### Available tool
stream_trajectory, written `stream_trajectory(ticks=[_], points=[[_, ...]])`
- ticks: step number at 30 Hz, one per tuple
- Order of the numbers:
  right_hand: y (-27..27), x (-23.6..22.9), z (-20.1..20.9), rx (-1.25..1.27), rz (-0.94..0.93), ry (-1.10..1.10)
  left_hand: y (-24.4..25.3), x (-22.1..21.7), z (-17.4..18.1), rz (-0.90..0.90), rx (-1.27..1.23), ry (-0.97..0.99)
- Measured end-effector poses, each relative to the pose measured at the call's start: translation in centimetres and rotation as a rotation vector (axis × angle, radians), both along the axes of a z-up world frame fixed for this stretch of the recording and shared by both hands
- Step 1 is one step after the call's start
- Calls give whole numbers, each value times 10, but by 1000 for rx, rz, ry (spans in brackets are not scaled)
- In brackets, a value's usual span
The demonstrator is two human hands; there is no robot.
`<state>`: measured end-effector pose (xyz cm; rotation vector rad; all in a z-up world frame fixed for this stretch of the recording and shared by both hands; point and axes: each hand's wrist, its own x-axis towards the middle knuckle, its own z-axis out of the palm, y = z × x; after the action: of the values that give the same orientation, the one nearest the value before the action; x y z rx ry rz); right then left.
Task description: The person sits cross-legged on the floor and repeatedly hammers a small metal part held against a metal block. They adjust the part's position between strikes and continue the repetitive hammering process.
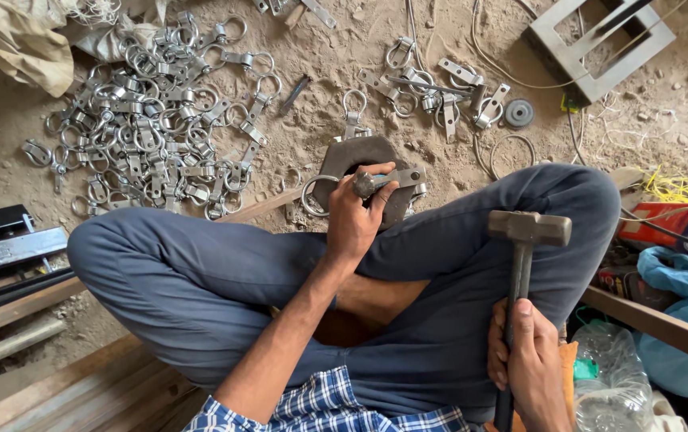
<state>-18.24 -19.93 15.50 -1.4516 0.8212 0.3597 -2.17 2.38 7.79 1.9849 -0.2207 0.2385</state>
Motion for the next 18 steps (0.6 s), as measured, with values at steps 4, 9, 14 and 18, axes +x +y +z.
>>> stream_trajectory(ticks=[4, 9, 14, 18], points=[[-1, -2, -3, 21, -12, -6, 0, 3, 0, -12, 6, 39], [-3, -1, -5, 24, -8, 18, -3, 6, -9, -34, 76, 16], [-1, 1, 0, -11, 19, -7, -11, 16, -33, -123, 154, -65], [4, 3, 8, -67, 17, 25, -13, 17, -50, -151, 153, -124]])
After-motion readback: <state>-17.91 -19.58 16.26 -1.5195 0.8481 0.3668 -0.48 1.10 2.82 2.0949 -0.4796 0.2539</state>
